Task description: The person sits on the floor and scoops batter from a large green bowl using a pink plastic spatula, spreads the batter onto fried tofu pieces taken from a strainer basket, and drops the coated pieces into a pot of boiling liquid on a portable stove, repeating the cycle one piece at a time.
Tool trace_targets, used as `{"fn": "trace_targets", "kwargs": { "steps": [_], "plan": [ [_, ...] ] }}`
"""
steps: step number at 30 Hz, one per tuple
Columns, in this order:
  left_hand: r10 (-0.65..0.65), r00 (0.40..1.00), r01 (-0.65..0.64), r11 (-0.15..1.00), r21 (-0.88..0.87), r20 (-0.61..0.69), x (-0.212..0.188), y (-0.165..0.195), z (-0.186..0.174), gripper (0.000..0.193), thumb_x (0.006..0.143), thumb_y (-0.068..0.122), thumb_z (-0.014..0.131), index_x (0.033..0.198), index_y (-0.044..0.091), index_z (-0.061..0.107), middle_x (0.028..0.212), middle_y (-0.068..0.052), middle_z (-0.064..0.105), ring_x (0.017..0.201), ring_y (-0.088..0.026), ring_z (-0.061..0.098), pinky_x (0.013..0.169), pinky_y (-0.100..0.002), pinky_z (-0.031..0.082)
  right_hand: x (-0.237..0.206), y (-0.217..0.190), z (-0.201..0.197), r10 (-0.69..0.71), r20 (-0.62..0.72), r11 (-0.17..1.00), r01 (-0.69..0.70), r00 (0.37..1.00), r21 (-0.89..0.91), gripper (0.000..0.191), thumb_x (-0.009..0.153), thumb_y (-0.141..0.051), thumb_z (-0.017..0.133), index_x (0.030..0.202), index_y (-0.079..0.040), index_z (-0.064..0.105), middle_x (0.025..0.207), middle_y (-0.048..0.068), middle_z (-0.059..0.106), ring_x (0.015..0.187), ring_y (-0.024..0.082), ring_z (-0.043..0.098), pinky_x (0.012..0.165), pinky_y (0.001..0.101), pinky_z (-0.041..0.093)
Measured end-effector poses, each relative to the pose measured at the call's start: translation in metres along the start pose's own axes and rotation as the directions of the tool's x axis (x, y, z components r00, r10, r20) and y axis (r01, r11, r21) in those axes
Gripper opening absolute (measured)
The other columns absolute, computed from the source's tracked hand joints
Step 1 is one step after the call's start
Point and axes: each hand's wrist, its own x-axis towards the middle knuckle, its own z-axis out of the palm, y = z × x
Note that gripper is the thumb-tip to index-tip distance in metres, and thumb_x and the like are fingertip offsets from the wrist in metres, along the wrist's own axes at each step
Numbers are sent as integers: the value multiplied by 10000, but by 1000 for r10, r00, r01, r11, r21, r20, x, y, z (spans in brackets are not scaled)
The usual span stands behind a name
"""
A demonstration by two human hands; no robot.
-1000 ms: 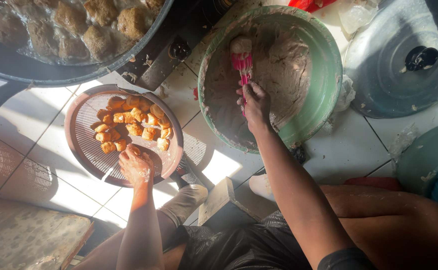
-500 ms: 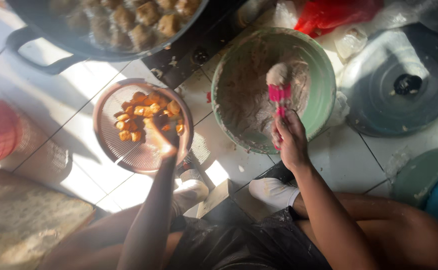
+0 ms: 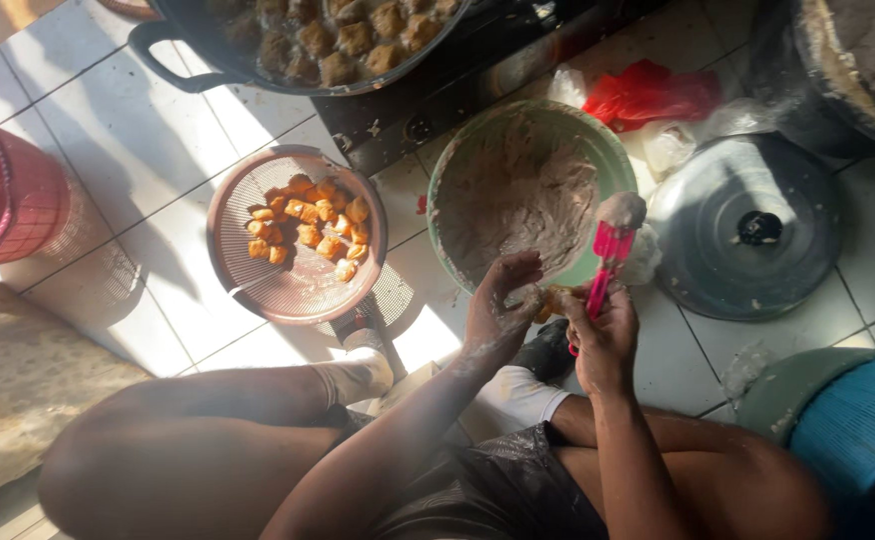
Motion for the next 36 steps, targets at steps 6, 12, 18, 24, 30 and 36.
{"fn": "trace_targets", "kwargs": {
  "steps": [6,12,18,24,30,36],
  "plan": [
    [-237,961,242,970,-20,142,-5,-24,-14,368,1026,268,649,1213,-48,675,1070,-107,747,947,-148,723,823,-291,624,4,1,-2,17,25,1000,-18,1000,18,307,893,-106,784,1096,-84,556,889,-16,626,575,13,461,474,186,347],
    [-268,937,238,959,-152,-224,27,-5,-14,195,971,174,658,1036,-5,616,1011,-70,723,920,-141,722,763,-320,659,-11,-11,0,27,64,986,-16,998,-165,193,1063,-243,540,1088,-69,622,818,6,635,601,20,468,484,187,365],
    [-209,924,192,978,-84,-319,38,24,-10,189,967,203,659,1013,24,617,986,-50,730,859,-124,702,710,-303,626,-19,-9,6,53,175,963,-3,983,-271,268,1094,-244,438,1108,-43,614,797,9,596,603,39,449,502,202,352],
    [-172,963,203,969,138,-208,26,35,-5,275,1017,279,627,1110,20,634,956,-91,749,807,-121,677,718,-274,563,-14,0,-1,-67,215,924,141,974,-354,325,1126,-223,432,1322,-34,609,897,1,539,703,28,421,609,189,387],
    [-23,995,11,992,126,93,14,37,-10,482,1040,322,523,1398,2,487,1107,-69,744,1071,-138,703,947,-295,549,-8,-2,-9,-287,263,707,389,921,-591,312,1082,-208,553,1311,-1,591,1021,68,645,864,113,602,772,255,509],
    [21,939,130,902,-411,344,15,42,-25,694,1065,453,511,1553,-23,379,1395,-135,588,1314,-194,578,1188,-363,443,-1,-23,-27,-397,311,566,497,863,-657,270,1060,-194,635,1238,5,674,1094,124,675,1004,212,643,873,322,520]
  ]
}}
